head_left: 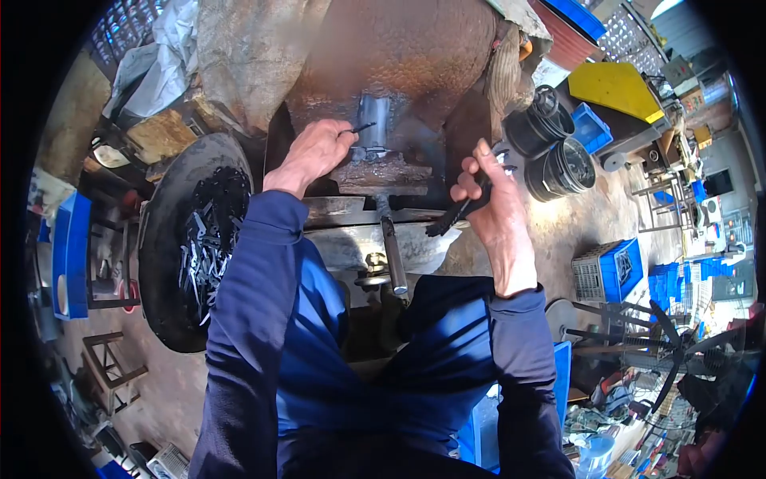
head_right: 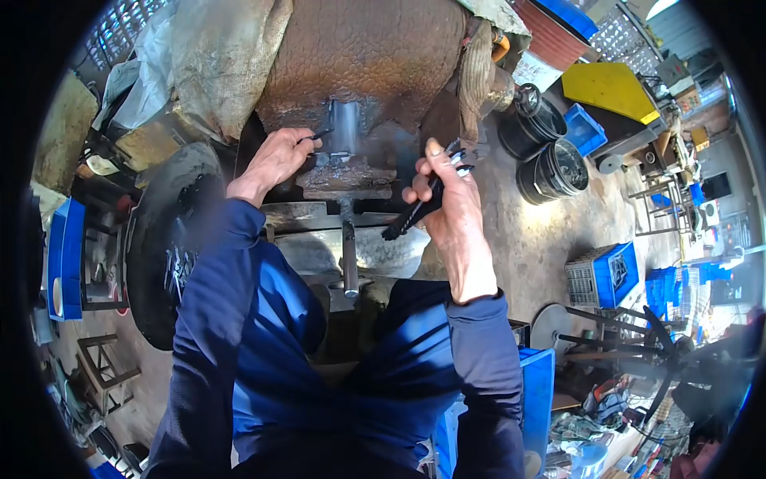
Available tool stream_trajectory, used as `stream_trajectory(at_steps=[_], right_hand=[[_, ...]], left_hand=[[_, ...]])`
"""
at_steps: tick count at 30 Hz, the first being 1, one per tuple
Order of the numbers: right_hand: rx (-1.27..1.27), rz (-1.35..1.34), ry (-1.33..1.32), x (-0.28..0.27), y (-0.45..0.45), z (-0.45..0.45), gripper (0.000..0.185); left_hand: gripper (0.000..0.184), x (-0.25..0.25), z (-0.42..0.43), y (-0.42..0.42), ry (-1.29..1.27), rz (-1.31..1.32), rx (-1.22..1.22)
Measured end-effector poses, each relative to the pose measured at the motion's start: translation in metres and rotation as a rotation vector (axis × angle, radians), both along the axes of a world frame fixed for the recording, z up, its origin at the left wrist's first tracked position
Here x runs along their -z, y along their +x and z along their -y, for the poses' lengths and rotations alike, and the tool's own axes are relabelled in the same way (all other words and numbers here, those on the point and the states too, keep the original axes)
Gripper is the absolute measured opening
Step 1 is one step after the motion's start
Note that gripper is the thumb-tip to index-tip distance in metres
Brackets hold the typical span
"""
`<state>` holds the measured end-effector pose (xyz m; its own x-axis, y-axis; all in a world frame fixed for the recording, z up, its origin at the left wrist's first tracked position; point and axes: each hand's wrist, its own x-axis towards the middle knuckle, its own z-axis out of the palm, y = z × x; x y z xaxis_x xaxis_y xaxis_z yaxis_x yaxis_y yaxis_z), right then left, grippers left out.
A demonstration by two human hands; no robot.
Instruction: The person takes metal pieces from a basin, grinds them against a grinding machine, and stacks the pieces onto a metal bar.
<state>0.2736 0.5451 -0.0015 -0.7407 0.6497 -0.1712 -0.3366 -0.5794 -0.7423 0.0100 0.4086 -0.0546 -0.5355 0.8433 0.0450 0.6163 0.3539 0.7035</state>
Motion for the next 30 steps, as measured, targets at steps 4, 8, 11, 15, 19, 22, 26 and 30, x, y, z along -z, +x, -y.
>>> stream_trajectory(at_steps=[4,8,11,15,19,22,26,30], right_hand=[[0.070,0.209,0.223,-0.011,0.006,0.032,0.013],[-0.096,0.455,0.857,0.001,0.021,0.059,0.012],[-0.245,0.357,1.321,0.016,0.029,0.070,0.030],[-0.403,0.391,1.465,0.013,0.029,0.092,0.042],[-0.486,0.410,1.556,0.017,0.024,0.089,0.043],[-0.341,0.313,1.490,0.023,0.014,0.085,0.038],[-0.115,0.419,1.026,-0.002,-0.014,0.086,0.027],[0.079,0.458,0.872,-0.020,-0.058,0.076,0.023]], left_hand=[[0.032,-0.001,0.010,-0.006,0.014,-0.067,-0.112],[0.035,0.009,0.016,-0.015,0.047,-0.019,-0.241],[0.035,0.016,0.017,-0.019,0.058,0.001,-0.355],[0.038,0.005,0.021,-0.013,-0.085,0.118,-0.310],[0.034,0.039,0.004,-0.027,-0.006,-0.070,-0.359],[0.039,-0.003,0.015,0.000,0.118,0.123,-0.455],[0.040,-0.003,-0.002,0.008,0.433,0.106,-0.609],[0.028,-0.019,-0.012,0.026,0.529,0.099,-0.649]])
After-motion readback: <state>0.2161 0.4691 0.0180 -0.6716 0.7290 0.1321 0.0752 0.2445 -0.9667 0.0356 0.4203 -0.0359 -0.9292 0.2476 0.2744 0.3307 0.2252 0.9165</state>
